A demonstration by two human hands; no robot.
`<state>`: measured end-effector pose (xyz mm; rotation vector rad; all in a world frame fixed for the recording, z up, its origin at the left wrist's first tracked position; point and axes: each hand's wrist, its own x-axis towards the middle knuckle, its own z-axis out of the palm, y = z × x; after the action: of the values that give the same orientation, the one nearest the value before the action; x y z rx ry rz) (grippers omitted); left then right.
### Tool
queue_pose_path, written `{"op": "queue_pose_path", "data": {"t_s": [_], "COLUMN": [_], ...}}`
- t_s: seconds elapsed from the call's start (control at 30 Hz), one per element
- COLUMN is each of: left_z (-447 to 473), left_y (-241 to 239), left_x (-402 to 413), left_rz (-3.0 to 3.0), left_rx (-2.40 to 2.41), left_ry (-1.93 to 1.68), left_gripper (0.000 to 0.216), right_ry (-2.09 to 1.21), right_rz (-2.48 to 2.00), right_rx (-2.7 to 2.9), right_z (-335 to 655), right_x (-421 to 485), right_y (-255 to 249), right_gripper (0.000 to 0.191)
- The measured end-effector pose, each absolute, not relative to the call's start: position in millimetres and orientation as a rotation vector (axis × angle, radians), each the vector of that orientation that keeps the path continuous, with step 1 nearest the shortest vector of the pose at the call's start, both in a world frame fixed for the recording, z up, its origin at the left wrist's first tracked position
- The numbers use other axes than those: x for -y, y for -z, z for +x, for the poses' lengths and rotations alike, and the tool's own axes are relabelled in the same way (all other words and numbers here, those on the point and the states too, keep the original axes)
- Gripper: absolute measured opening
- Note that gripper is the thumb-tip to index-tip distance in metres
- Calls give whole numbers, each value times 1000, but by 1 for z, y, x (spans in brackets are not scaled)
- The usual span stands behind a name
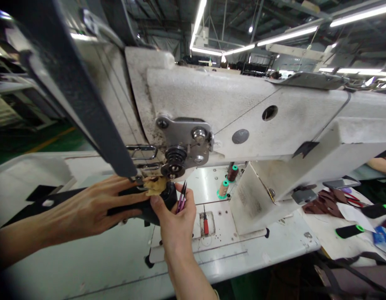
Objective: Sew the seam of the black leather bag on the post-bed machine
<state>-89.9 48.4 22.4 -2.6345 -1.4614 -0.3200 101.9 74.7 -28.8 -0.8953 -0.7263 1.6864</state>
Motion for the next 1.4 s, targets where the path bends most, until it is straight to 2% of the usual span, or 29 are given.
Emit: {"op": "queue_pose_path", "data": {"t_s": [0.37,0.53,0.73,0.83,0.97,1.1,1.2,1.3,1.4], "left_z": [-89,-84,-74,-69,-61,-53,-49,-45,-41], "left_y": [-2,-3,-5,-7,-10,-12,-13,-12,-11], "left_x": [-34,-28,-22,-18,-13,-10,-8,-6,-4], "left_rz": [-2447,-2446,-2369,-2379,-2353,-2323,-2303,-2283,-2241], "left_rx": [1499,1555,1597,1574,1619,1648,1655,1686,1695], "left_ry": [260,265,290,277,275,261,261,260,249], "left_gripper": [53,51,59,62,64,65,65,66,66], "right_ry": [-1750,-1747,-1734,-1669,-1534,-1702,-1912,-2070,-2154], "right_rz": [-844,-870,-867,-942,-1113,-1192,-1238,-1114,-931], "right_rx": [694,739,782,723,508,409,366,277,197], "right_z": [105,108,111,113,115,109,102,97,95], "right_x": [-75,-76,-76,-71,-54,-27,-10,-3,-3], "right_y": [28,31,33,46,82,125,147,153,152], "right_gripper": [63,64,63,63,49,48,56,61,57]}}
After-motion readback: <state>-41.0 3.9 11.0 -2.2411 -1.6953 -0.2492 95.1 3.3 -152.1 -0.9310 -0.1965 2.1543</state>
